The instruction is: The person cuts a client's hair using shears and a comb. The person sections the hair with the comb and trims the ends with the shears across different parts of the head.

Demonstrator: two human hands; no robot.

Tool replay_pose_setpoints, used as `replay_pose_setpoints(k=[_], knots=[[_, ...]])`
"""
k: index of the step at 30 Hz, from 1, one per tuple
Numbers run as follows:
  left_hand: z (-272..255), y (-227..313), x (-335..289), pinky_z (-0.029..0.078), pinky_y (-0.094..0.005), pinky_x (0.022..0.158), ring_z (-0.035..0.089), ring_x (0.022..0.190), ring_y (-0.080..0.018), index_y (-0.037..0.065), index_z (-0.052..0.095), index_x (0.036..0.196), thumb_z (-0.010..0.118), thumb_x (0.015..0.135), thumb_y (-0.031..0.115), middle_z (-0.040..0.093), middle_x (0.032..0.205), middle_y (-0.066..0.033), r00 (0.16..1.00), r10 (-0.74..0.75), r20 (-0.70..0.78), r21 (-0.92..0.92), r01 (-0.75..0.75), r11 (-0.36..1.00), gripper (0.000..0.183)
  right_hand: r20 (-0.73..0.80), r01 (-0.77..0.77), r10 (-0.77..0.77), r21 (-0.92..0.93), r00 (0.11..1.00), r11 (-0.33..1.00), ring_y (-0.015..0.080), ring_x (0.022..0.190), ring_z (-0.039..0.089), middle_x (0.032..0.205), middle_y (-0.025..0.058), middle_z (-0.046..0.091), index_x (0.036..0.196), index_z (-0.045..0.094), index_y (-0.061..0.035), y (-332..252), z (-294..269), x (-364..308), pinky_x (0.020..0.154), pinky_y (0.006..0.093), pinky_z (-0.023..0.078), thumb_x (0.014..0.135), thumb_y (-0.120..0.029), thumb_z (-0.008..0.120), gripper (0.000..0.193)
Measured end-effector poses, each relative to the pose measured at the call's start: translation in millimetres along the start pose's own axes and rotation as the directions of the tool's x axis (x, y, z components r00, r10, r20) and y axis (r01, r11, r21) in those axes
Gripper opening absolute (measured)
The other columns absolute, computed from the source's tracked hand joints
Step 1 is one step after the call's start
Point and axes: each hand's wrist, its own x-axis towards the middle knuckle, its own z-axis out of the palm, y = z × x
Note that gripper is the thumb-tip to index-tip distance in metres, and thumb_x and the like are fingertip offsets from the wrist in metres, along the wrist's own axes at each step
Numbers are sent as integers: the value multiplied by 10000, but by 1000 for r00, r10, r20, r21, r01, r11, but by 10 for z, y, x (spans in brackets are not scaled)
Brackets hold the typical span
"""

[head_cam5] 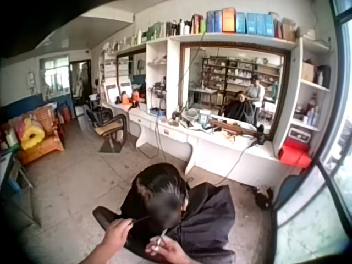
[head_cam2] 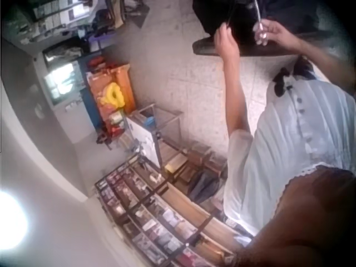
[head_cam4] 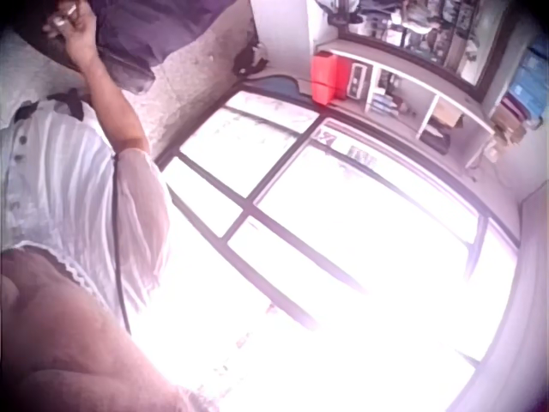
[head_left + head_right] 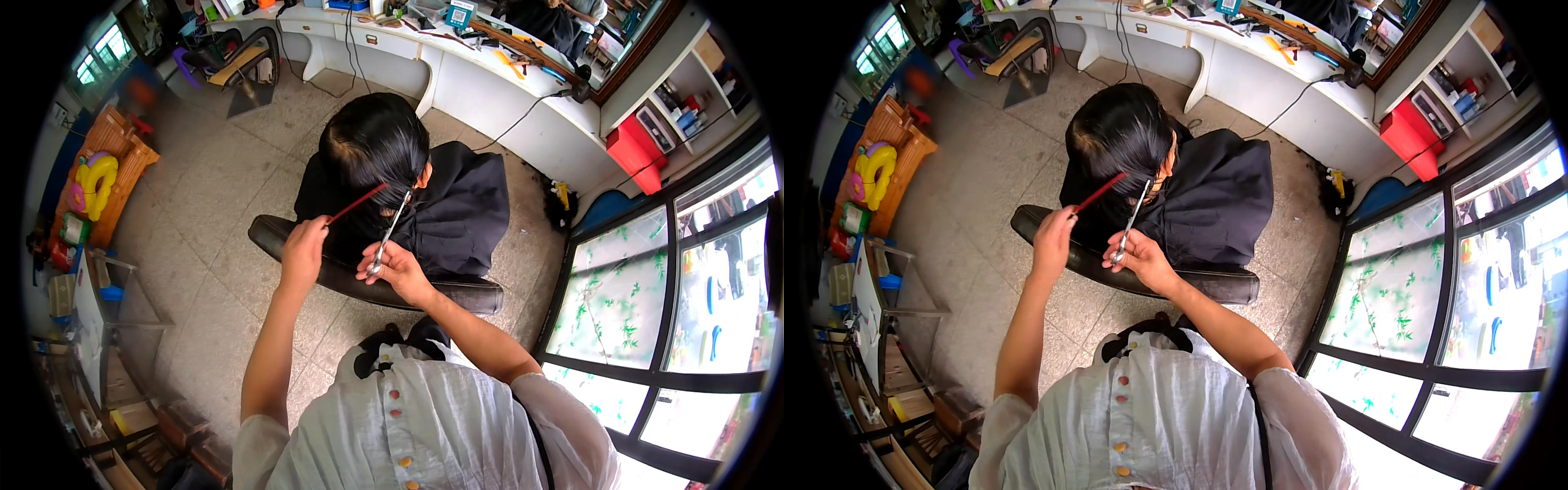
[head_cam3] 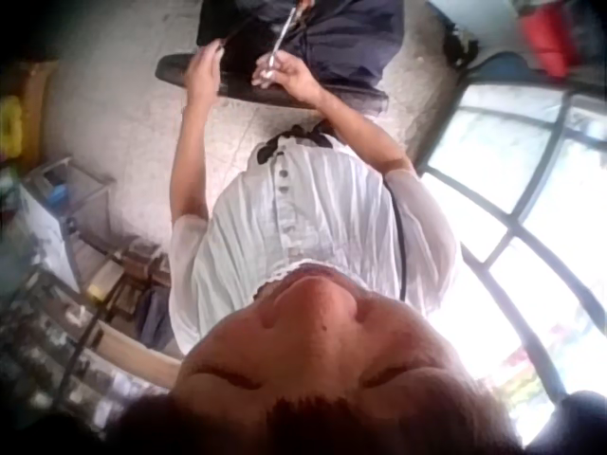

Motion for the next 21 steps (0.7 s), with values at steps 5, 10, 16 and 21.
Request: replay_pose_setpoints(k=[5,10,16,21], knots=[[203,-47,-136,449,-411,737,566,832,-315,53,597,1063,581,845,58,599,869,-120,976,83,201,146,-114,983,219,-122,191,-192,-20,974,981,188,986,602,1074,103,573,1225,412,-29,15,166,-66,853,301,487,904,-52,585,365],[115,-145,-233,455,-410,756,570,855,-324,40,613,1046,580,843,66,616,899,-127,964,36,262,162,-81,983,207,72,82,-56,-446,996,891,79,804,569,907,55,602,1111,491,15,-163,232,90,702,247,493,813,-143,735,417],[-269,-94,-120,471,-354,808,612,911,-309,-15,587,1101,551,895,56,630,992,-166,974,-72,215,20,70,997,221,58,54,-50,-73,997,996,150,845,640,943,78,615,1110,484,-6,-549,75,191,701,244,508,914,-39,569,217],[-257,82,123,485,-330,738,633,837,-250,-12,580,1094,518,931,77,641,928,-143,995,-89,47,-155,96,983,195,118,108,-108,6,987,994,191,863,654,955,106,627,1173,479,-4,-566,77,57,718,270,520,922,-113,575,290]])
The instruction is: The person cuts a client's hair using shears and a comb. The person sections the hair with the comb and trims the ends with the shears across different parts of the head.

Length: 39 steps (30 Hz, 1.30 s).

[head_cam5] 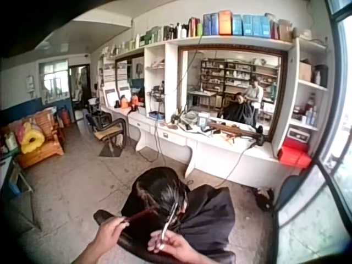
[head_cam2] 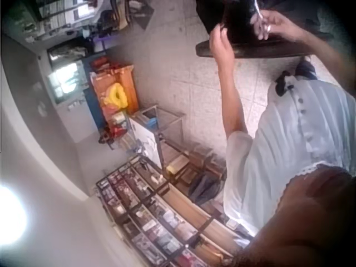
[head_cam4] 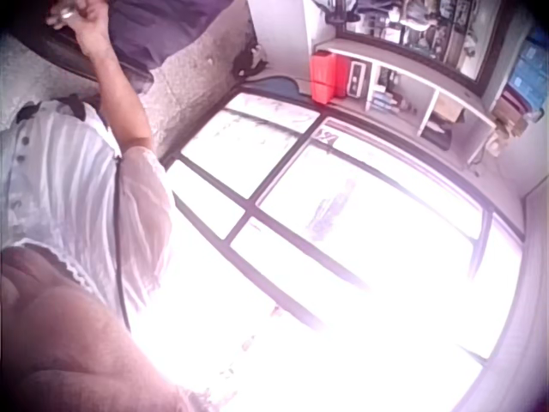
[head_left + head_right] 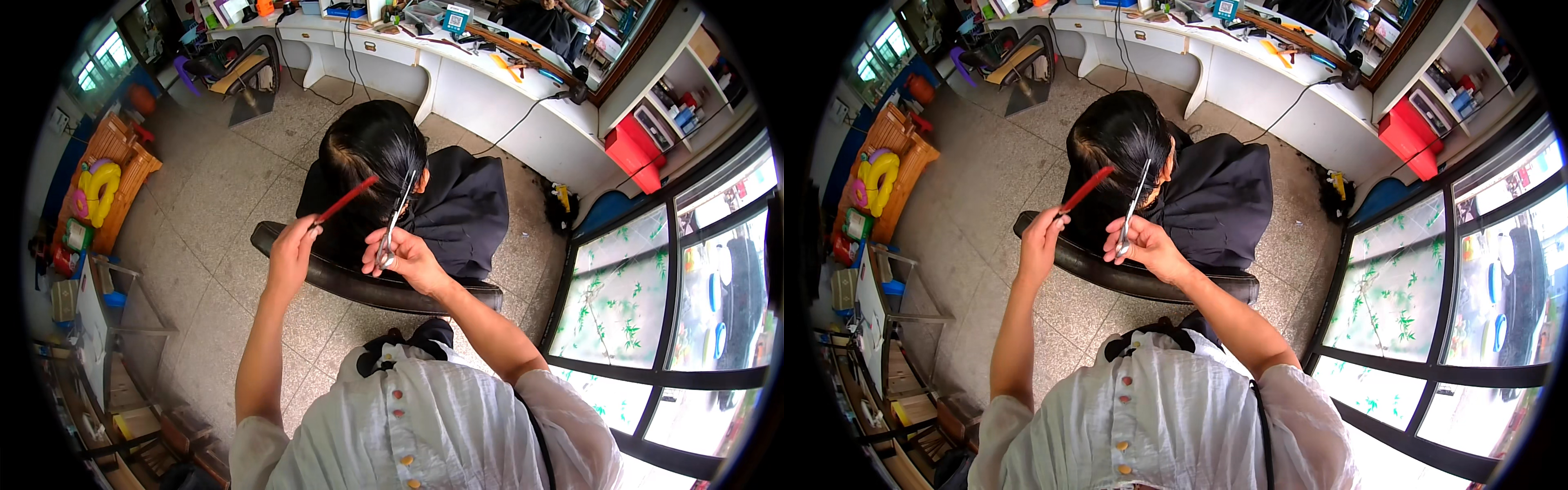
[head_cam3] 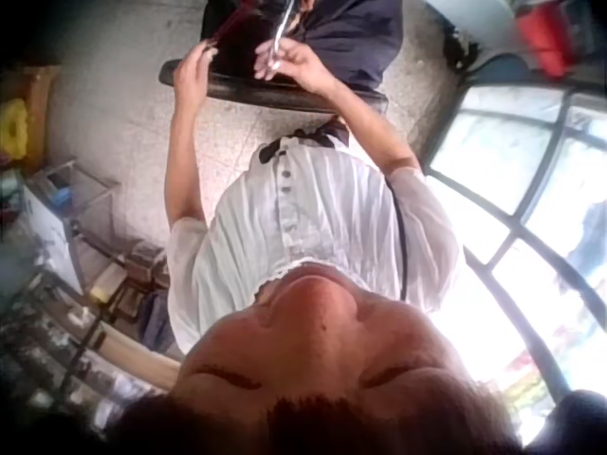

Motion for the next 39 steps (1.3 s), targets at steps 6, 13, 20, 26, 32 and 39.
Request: replay_pose_setpoints(k=[6,13,20,26,32,39], knots=[[325,83,132,493,-329,731,634,824,-268,-3,575,1122,507,933,70,643,955,-154,996,75,-41,121,-69,990,214,-111,-18,35,146,993,989,208,907,646,1007,111,618,1182,467,-16,43,-75,-66,772,301,520,927,-111,564,289],[520,90,-124,466,-416,748,582,854,-343,23,590,1055,560,859,39,610,903,-151,972,82,222,238,-135,962,198,94,-116,131,-150,987,982,185,906,623,994,107,606,1180,462,-12,44,45,-139,763,286,497,893,-79,607,328],[133,74,-157,479,-378,766,606,874,-339,-9,591,1066,555,878,52,632,948,-167,968,14,250,188,-63,980,201,-99,-30,24,-65,995,997,185,808,654,927,108,633,1128,498,-5,-102,-101,15,676,258,515,917,-98,576,243],[73,313,91,476,-389,731,598,850,-358,5,567,1080,532,911,85,616,953,-177,999,51,13,113,-52,992,190,-61,21,-11,154,998,988,202,835,664,944,108,639,1155,502,-15,-180,-126,-118,697,265,527,912,-122,586,278],[462,383,103,475,-430,714,595,852,-357,31,564,1042,541,890,90,616,908,-157,992,123,19,282,-123,952,164,-201,73,-39,164,979,984,220,891,657,980,121,634,1183,485,-14,-90,-155,-161,746,282,532,922,-109,566,289],[443,332,-105,483,-409,736,601,881,-366,28,589,1046,551,853,29,623,946,-179,944,-34,327,314,-74,946,197,60,-179,188,-136,980,975,138,793,631,929,76,608,1105,498,2,-79,37,-152,680,246,507,892,-86,614,257]])
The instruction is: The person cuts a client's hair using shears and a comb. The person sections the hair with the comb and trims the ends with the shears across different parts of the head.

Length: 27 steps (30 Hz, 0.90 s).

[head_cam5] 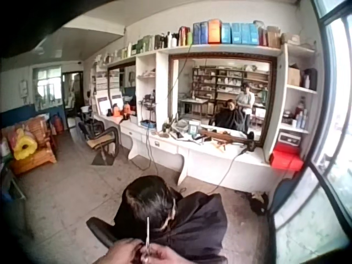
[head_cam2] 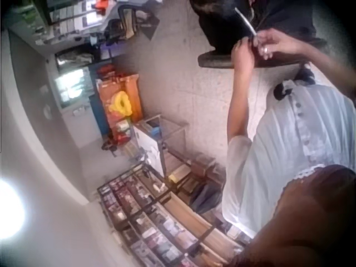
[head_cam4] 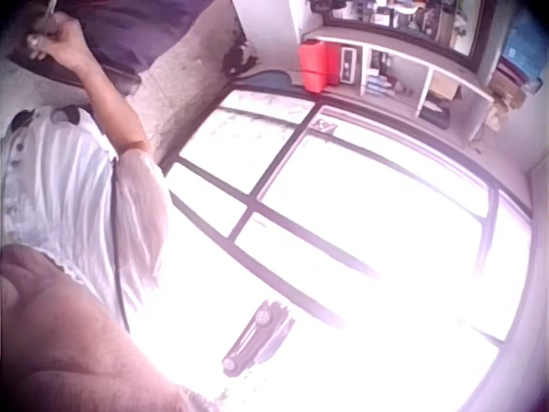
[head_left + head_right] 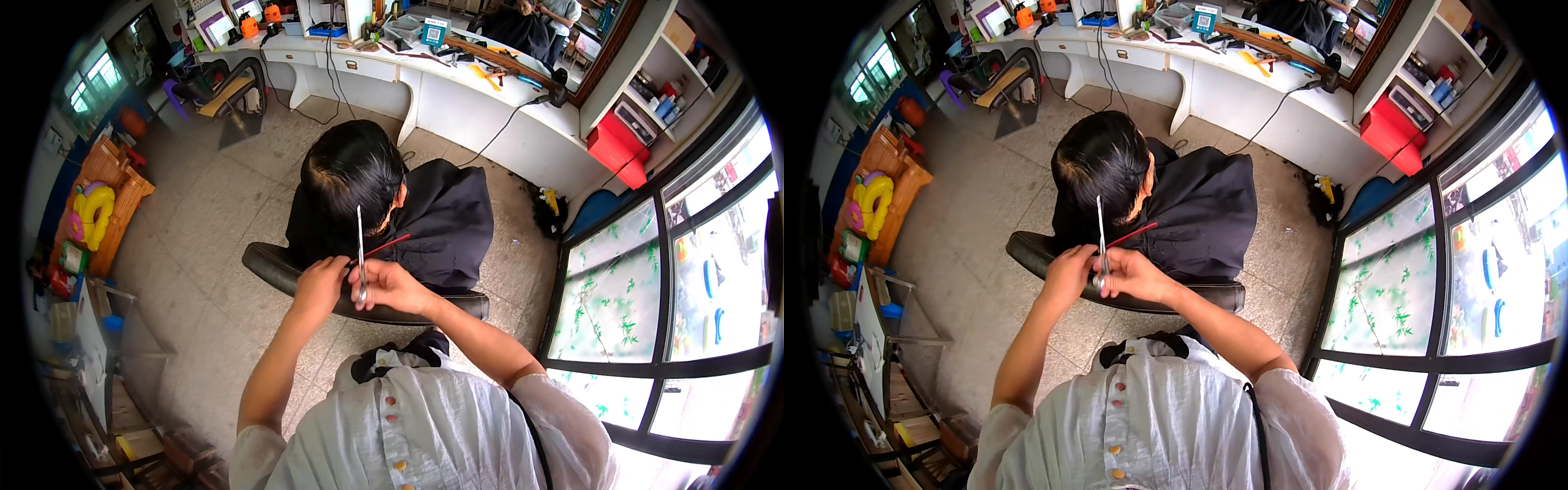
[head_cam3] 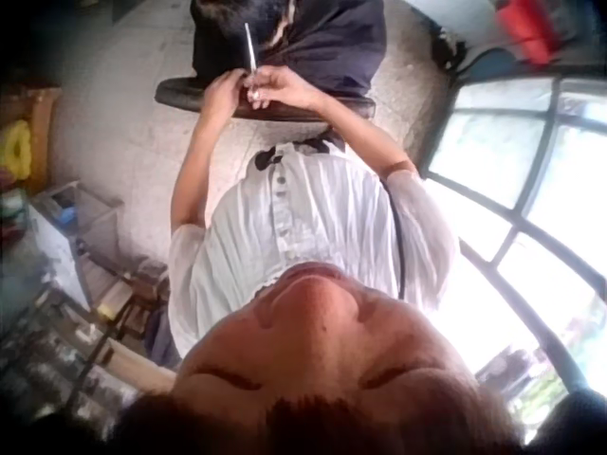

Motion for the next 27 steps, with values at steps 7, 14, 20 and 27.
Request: replay_pose_setpoints(k=[7,14,20,27], knots=[[-399,-147,-165,477,-345,742,617,815,-311,-5,581,1070,545,902,81,628,930,-176,991,-83,-102,-175,64,983,192,-156,117,-96,130,983,985,164,792,652,911,78,632,1113,507,-17,-103,-228,43,672,247,518,930,-139,570,229],[-411,90,148,486,-379,761,618,882,-346,3,574,1107,531,926,117,635,999,-179,916,-2,-402,16,10,1000,218,-122,150,-123,240,985,959,184,845,658,956,94,634,1142,506,-27,-58,-235,-1,703,256,522,930,-132,566,243],[17,58,133,465,-428,727,578,853,-353,44,580,1052,536,894,97,603,903,-151,968,50,-247,85,-30,996,172,-384,330,-184,359,905,873,227,915,647,985,114,628,1177,476,-23,72,-143,-57,765,299,524,938,-111,540,262],[112,-149,-81,464,-423,725,580,822,-331,50,608,976,571,846,82,623,868,-129,995,33,-98,124,-21,992,139,-3,16,-16,54,1000,998,152,875,616,962,75,596,1159,453,-18,355,29,47,745,264,499,896,-88,614,316]])
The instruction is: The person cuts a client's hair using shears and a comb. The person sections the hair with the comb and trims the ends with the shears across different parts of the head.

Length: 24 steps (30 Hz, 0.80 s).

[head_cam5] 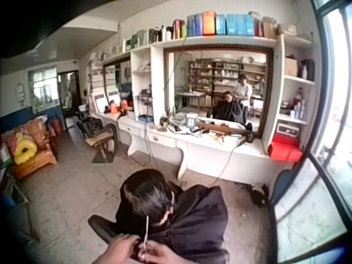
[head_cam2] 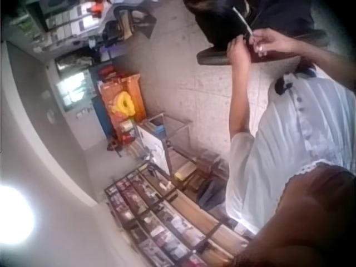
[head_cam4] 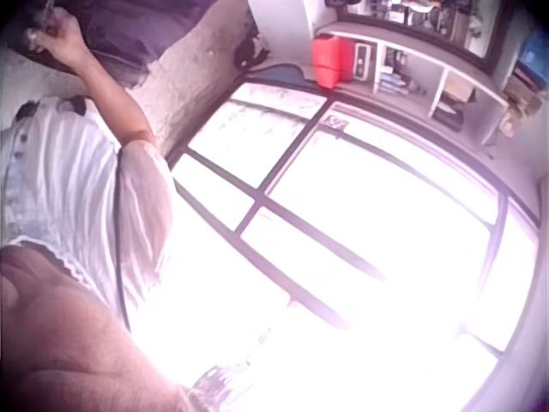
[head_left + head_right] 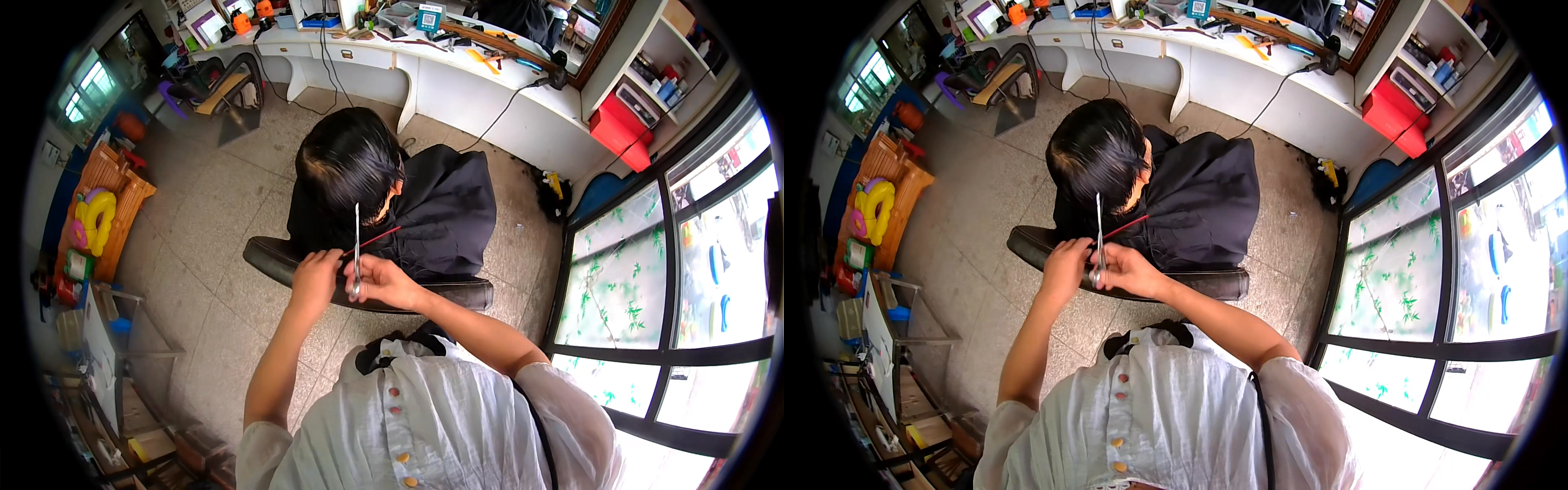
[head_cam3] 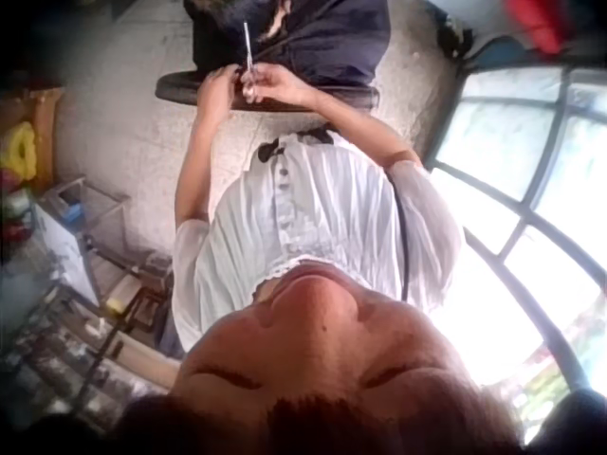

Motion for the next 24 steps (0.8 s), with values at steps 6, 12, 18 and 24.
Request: replay_pose_setpoints(k=[6,12,18,24], knots=[[-396,-148,-96,470,-388,800,597,916,-352,15,596,1082,553,891,82,631,962,-187,996,-91,-1,-159,90,983,207,-169,76,-67,50,983,996,177,852,644,950,84,614,1119,479,-14,-111,-178,-1,698,270,508,929,-56,545,205],[-368,-19,85,472,-389,776,599,879,-343,1,576,1094,533,915,73,628,965,-174,958,-64,-279,-90,41,995,197,-106,64,-54,87,993,994,185,862,648,964,95,618,1149,476,-22,-147,-138,-94,732,270,515,923,-68,557,245],[-66,-59,74,454,-425,695,578,797,-331,56,581,1047,555,888,118,603,856,-121,978,36,-208,41,-28,999,173,-232,168,-127,166,964,972,179,916,630,1003,98,612,1157,466,-32,4,-53,-83,766,275,506,921,-101,572,268],[-72,-122,-90,464,-431,726,587,836,-345,46,597,1025,564,880,119,620,872,-141,998,-55,-4,24,55,998,166,-1,-29,30,58,1000,998,155,873,620,978,79,608,1123,464,-33,176,40,1,731,267,495,893,-64,610,275]])
